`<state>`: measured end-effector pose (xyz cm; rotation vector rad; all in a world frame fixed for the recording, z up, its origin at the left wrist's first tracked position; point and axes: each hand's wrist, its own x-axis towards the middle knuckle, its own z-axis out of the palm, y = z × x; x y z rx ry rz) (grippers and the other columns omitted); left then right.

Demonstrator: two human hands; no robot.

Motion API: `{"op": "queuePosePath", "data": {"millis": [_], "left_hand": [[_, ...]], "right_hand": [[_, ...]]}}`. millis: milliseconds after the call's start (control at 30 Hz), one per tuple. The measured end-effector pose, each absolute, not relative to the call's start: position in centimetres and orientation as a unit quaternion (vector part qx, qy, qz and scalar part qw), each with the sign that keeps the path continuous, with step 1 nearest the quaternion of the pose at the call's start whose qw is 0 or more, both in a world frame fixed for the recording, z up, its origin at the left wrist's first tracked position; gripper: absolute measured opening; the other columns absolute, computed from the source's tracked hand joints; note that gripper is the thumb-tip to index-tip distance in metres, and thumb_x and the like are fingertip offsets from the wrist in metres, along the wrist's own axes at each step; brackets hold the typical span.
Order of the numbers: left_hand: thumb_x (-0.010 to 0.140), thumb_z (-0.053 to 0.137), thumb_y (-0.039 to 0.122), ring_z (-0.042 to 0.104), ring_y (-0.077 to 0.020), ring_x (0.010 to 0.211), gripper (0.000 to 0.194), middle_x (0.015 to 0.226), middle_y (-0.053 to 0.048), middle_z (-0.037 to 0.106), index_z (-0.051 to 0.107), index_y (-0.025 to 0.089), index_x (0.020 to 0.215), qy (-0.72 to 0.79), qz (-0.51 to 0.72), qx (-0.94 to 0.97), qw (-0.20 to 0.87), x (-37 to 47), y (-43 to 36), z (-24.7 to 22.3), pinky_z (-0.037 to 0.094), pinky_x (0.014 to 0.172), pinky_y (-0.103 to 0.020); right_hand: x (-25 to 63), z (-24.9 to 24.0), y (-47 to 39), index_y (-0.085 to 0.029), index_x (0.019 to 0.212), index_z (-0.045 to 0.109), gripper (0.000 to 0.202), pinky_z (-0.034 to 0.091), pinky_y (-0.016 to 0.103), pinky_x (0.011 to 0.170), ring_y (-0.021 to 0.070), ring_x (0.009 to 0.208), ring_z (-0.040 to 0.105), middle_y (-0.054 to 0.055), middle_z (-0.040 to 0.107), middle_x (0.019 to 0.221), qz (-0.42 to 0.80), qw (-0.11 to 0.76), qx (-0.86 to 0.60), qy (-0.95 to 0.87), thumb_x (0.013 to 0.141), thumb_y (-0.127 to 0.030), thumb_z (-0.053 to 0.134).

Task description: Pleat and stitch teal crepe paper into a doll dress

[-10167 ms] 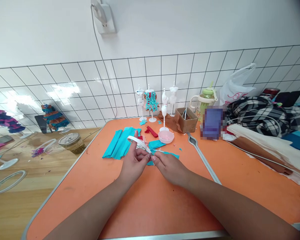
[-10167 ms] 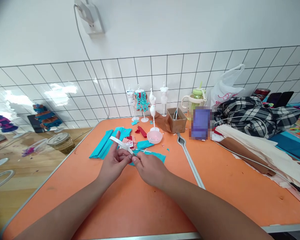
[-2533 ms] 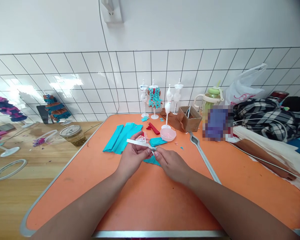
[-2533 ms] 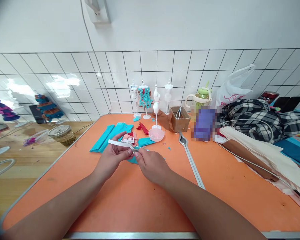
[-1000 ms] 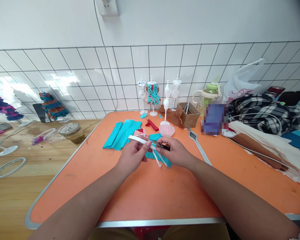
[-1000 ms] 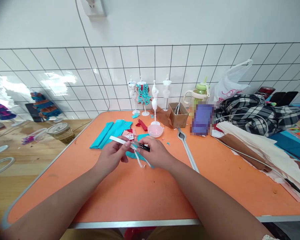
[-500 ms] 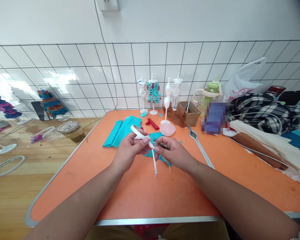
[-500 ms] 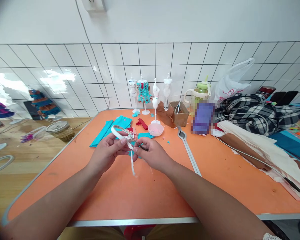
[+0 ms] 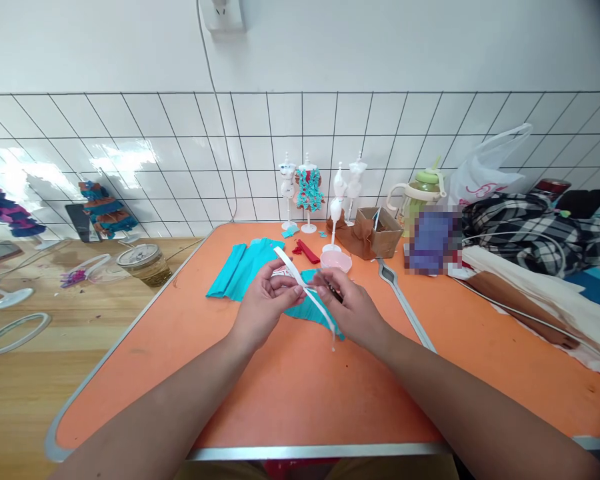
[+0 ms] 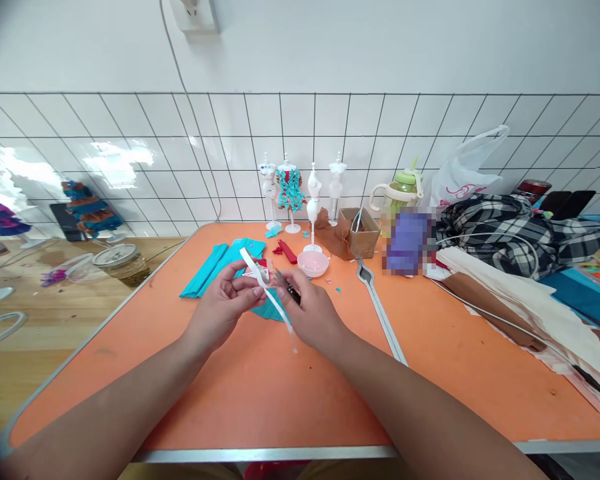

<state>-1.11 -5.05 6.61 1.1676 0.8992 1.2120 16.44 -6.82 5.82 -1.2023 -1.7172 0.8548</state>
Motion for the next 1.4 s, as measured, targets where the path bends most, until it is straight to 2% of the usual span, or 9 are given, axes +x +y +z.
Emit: {"op": "queuePosePath", "data": {"millis": [100, 200, 333, 533, 667, 800, 900, 1233, 1400], "left_hand": [[0.064, 0.078, 0.025, 0.067, -0.0157, 0.075, 0.067, 0.078, 0.001, 0.067, 0.044, 0.02, 0.121, 0.397, 0.56, 0.492, 0.536, -1.2, -4.9, 6.6, 0.056, 0.076, -0.034], [0.064, 0.077, 0.024, 0.066, -0.0157, 0.076, 0.068, 0.079, 0.001, 0.066, 0.044, 0.021, 0.124, 0.392, 0.575, 0.484, 0.53, -1.5, -4.8, 6.8, 0.056, 0.076, -0.034], [0.064, 0.077, 0.024, 0.066, -0.0158, 0.077, 0.07, 0.079, 0.001, 0.065, 0.042, 0.021, 0.126, 0.382, 0.579, 0.477, 0.54, -1.5, -4.9, 6.9, 0.057, 0.075, -0.033], [0.065, 0.075, 0.023, 0.065, -0.015, 0.074, 0.067, 0.079, 0.001, 0.064, 0.045, 0.021, 0.125, 0.38, 0.57, 0.491, 0.538, -1.2, -5.2, 6.7, 0.056, 0.071, -0.031], [0.065, 0.075, 0.023, 0.065, -0.0154, 0.075, 0.069, 0.081, 0.001, 0.064, 0.043, 0.021, 0.126, 0.382, 0.568, 0.493, 0.538, -1.1, -5.2, 6.8, 0.056, 0.07, -0.03], [0.064, 0.076, 0.023, 0.066, -0.0167, 0.076, 0.077, 0.085, 0.0, 0.065, 0.038, 0.022, 0.131, 0.385, 0.573, 0.496, 0.526, -1.0, -5.2, 6.8, 0.055, 0.071, -0.031], [0.065, 0.075, 0.023, 0.066, -0.0172, 0.077, 0.078, 0.088, -0.001, 0.065, 0.036, 0.023, 0.132, 0.381, 0.571, 0.5, 0.528, -1.1, -5.2, 6.7, 0.054, 0.071, -0.032], [0.066, 0.076, 0.024, 0.065, -0.0162, 0.078, 0.075, 0.091, -0.001, 0.063, 0.038, 0.025, 0.131, 0.371, 0.576, 0.508, 0.522, -1.2, -5.1, 6.4, 0.053, 0.072, -0.031], [0.067, 0.074, 0.025, 0.064, -0.0155, 0.077, 0.073, 0.093, -0.002, 0.062, 0.038, 0.026, 0.13, 0.369, 0.571, 0.51, 0.527, -1.0, -5.2, 6.4, 0.054, 0.067, -0.028]], "right_hand": [[16.6, 5.8, -6.9, -0.025, 0.12, 0.047, 0.031, 0.045, 0.031, 0.076, 0.0205, 0.1, 0.057, 0.007, 0.057, 0.119, 0.238, 0.458, -0.488, -0.704, 0.093, -0.038, 0.04], [16.7, 6.1, -7.0, -0.024, 0.111, 0.05, 0.028, 0.043, 0.029, 0.066, 0.018, 0.084, 0.058, 0.006, 0.06, 0.102, 0.232, 0.436, -0.487, -0.721, 0.093, -0.042, 0.039], [16.8, 6.1, -7.3, -0.023, 0.089, 0.048, 0.034, 0.037, 0.024, 0.048, 0.0108, 0.054, 0.047, -0.003, 0.052, 0.069, 0.37, 0.344, -0.463, -0.729, 0.092, -0.054, 0.034], [16.5, 5.8, -7.6, -0.022, 0.079, 0.043, 0.05, 0.035, 0.02, 0.033, 0.0075, 0.041, 0.038, -0.005, 0.039, 0.062, 0.514, 0.278, -0.438, -0.683, 0.088, -0.067, 0.023], [16.4, 6.0, -7.7, -0.022, 0.072, 0.04, 0.05, 0.035, 0.02, 0.038, 0.0093, 0.045, 0.042, -0.004, 0.04, 0.057, 0.488, 0.285, -0.44, -0.698, 0.091, -0.064, 0.02], [16.7, 6.1, -7.7, -0.021, 0.073, 0.04, 0.043, 0.03, 0.024, 0.048, 0.0108, 0.049, 0.042, -0.003, 0.046, 0.057, 0.291, 0.334, -0.478, -0.759, 0.096, -0.052, 0.021], [16.7, 6.1, -7.6, -0.021, 0.075, 0.04, 0.038, 0.025, 0.025, 0.051, 0.0123, 0.052, 0.042, -0.002, 0.049, 0.059, 0.211, 0.305, -0.482, -0.794, 0.097, -0.048, 0.025], [15.9, 5.9, -7.8, -0.021, 0.067, 0.043, 0.052, 0.032, 0.024, 0.052, 0.0122, 0.053, 0.048, -0.002, 0.052, 0.056, 0.372, 0.286, -0.43, -0.771, 0.096, -0.053, 0.015], [15.5, 5.4, -7.8, -0.021, 0.073, 0.044, 0.045, 0.03, 0.024, 0.051, 0.0128, 0.054, 0.048, -0.002, 0.052, 0.059, 0.327, 0.293, -0.461, -0.771, 0.096, -0.052, 0.02]]}}
